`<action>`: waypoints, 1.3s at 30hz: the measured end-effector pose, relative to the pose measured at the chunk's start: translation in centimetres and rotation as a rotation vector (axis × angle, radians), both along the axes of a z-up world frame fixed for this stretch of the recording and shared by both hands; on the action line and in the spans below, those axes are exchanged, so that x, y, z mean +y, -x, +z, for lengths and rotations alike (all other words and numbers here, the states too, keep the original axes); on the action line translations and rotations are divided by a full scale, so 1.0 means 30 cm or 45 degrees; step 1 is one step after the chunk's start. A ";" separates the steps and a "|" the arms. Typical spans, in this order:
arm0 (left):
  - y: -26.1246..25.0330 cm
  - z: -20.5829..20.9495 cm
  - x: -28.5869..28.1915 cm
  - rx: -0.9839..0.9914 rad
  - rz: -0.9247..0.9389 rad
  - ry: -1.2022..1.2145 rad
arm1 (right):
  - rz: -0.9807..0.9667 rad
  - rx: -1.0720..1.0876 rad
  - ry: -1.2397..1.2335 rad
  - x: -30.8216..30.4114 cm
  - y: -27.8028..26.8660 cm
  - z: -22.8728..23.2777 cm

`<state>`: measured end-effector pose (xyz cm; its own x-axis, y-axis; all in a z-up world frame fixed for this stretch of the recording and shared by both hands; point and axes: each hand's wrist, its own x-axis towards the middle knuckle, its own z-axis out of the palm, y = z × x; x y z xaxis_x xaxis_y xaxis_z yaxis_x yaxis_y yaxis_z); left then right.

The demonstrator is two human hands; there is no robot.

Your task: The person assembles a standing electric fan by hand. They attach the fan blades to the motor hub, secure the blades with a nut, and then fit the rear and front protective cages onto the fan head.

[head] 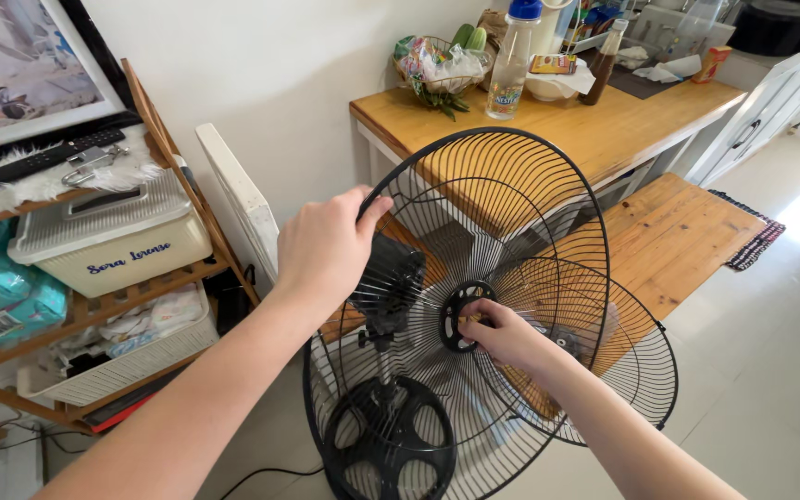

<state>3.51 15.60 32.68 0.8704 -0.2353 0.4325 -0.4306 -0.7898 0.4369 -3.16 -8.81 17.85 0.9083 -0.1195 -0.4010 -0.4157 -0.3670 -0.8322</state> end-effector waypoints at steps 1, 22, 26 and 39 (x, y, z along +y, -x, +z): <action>-0.001 0.009 -0.004 -0.048 -0.002 -0.023 | 0.007 -0.014 0.030 -0.001 -0.002 -0.005; -0.052 0.119 0.019 -0.362 -0.007 -0.263 | 0.183 -0.452 0.657 0.110 -0.069 0.035; -0.049 0.106 -0.010 -0.341 -0.034 -0.264 | 0.149 -0.436 0.777 0.148 -0.076 0.045; -0.023 0.077 -0.043 -0.452 0.040 -0.261 | 0.150 -0.474 0.793 0.188 -0.125 0.049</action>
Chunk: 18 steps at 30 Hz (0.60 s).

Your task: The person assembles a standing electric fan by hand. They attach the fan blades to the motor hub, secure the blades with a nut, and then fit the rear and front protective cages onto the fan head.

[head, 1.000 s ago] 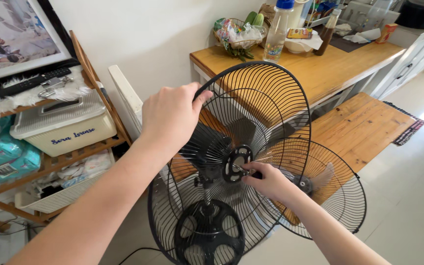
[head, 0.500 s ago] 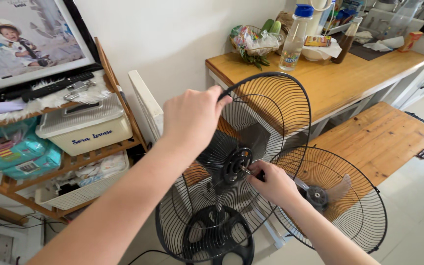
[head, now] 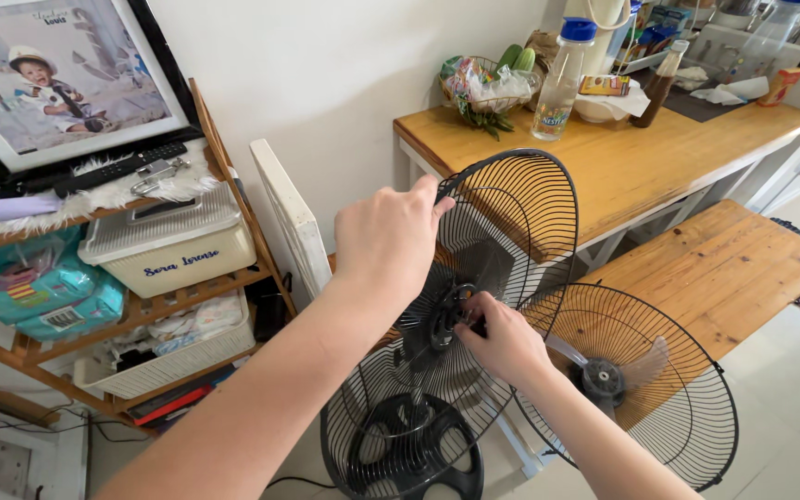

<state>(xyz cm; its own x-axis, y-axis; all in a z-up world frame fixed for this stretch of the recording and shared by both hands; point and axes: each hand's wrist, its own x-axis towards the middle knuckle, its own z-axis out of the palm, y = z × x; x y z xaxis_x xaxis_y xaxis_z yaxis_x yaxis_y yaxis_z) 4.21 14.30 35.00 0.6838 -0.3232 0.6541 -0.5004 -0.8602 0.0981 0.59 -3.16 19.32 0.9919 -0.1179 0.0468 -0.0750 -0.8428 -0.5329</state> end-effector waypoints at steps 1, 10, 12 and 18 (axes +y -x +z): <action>0.001 0.000 -0.005 0.034 0.000 -0.002 | 0.001 -0.015 0.026 -0.002 -0.003 0.001; -0.011 0.001 -0.017 0.114 0.029 -0.004 | 0.065 -0.211 0.097 0.001 -0.020 -0.026; 0.000 0.003 -0.019 0.043 0.020 0.029 | 0.073 -0.219 0.131 0.011 -0.022 -0.016; 0.019 0.016 -0.021 0.139 0.020 0.009 | -0.002 -0.083 0.058 0.027 -0.035 0.012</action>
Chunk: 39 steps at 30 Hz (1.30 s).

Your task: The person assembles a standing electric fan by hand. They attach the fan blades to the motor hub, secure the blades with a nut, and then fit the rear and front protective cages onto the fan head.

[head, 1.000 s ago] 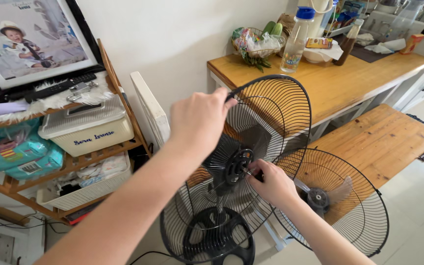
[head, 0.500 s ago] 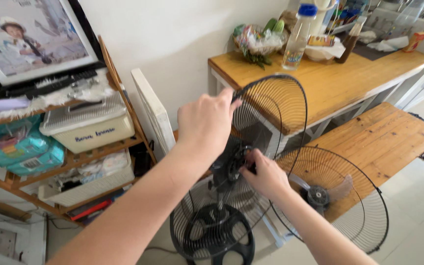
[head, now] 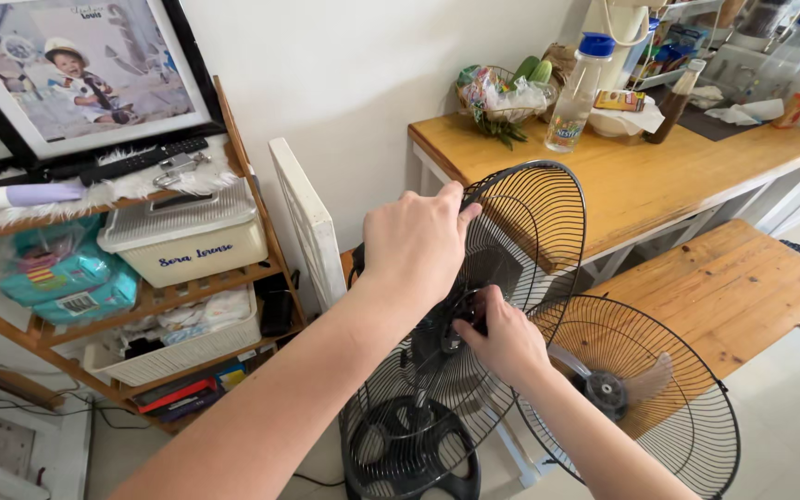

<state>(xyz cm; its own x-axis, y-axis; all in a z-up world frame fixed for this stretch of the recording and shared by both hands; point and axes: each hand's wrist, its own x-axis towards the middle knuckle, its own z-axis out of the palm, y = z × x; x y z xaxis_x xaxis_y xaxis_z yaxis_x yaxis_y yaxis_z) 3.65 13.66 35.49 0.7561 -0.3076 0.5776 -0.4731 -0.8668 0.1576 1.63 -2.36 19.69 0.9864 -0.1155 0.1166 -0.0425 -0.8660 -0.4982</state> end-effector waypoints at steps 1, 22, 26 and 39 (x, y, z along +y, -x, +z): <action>0.003 0.002 -0.001 0.035 0.005 -0.014 | -0.004 -0.023 0.021 0.002 0.001 -0.002; 0.021 -0.008 -0.073 0.041 0.032 0.001 | -0.104 -0.114 0.040 0.028 -0.038 -0.056; 0.012 0.001 -0.079 0.012 0.036 0.003 | -0.072 -0.177 0.047 0.031 -0.048 -0.061; 0.014 0.008 -0.065 0.241 0.026 -0.016 | -0.167 -0.048 -0.019 0.059 -0.036 -0.050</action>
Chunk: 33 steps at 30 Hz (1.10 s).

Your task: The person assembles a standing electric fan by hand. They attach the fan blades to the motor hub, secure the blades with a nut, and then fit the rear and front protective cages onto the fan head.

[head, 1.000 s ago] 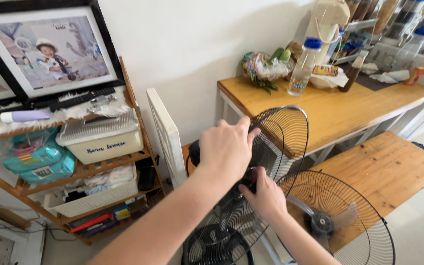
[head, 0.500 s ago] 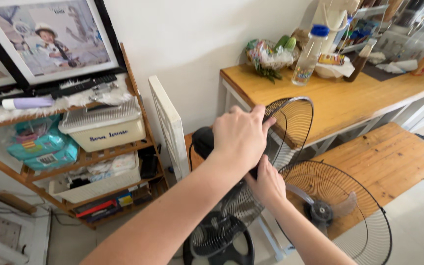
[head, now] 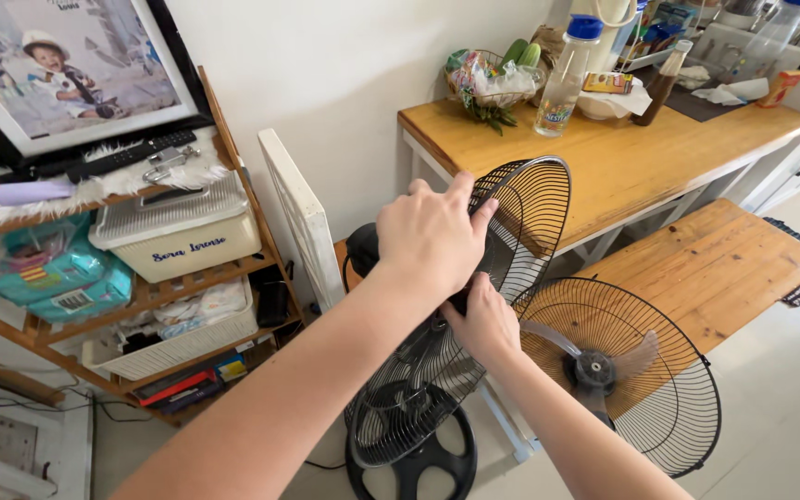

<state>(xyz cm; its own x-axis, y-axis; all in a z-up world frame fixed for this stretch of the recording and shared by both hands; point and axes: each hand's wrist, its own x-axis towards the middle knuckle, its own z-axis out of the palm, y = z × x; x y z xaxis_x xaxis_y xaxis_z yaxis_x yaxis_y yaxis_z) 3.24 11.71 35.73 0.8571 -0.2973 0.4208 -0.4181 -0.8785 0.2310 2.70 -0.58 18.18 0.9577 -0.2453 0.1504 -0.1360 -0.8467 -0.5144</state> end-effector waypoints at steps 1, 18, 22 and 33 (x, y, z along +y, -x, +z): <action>-0.001 0.000 0.002 0.054 0.012 0.013 | 0.016 -0.042 -0.005 0.003 0.002 -0.002; -0.025 -0.005 0.039 0.512 0.018 0.465 | 0.222 -0.045 -0.116 -0.026 0.019 -0.010; -0.031 -0.010 0.045 0.504 0.011 0.456 | 0.248 -0.048 -0.134 -0.030 0.022 -0.005; -0.027 -0.035 0.072 0.325 -0.086 0.483 | 0.232 -0.110 -0.143 -0.026 0.013 -0.021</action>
<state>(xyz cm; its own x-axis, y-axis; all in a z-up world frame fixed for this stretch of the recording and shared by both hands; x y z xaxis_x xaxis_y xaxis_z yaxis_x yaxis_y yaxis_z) 4.05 13.87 34.70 0.9315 -0.2216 0.2886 -0.3593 -0.6849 0.6339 2.32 -1.34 17.56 0.9724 -0.0894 0.2154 0.0625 -0.7900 -0.6099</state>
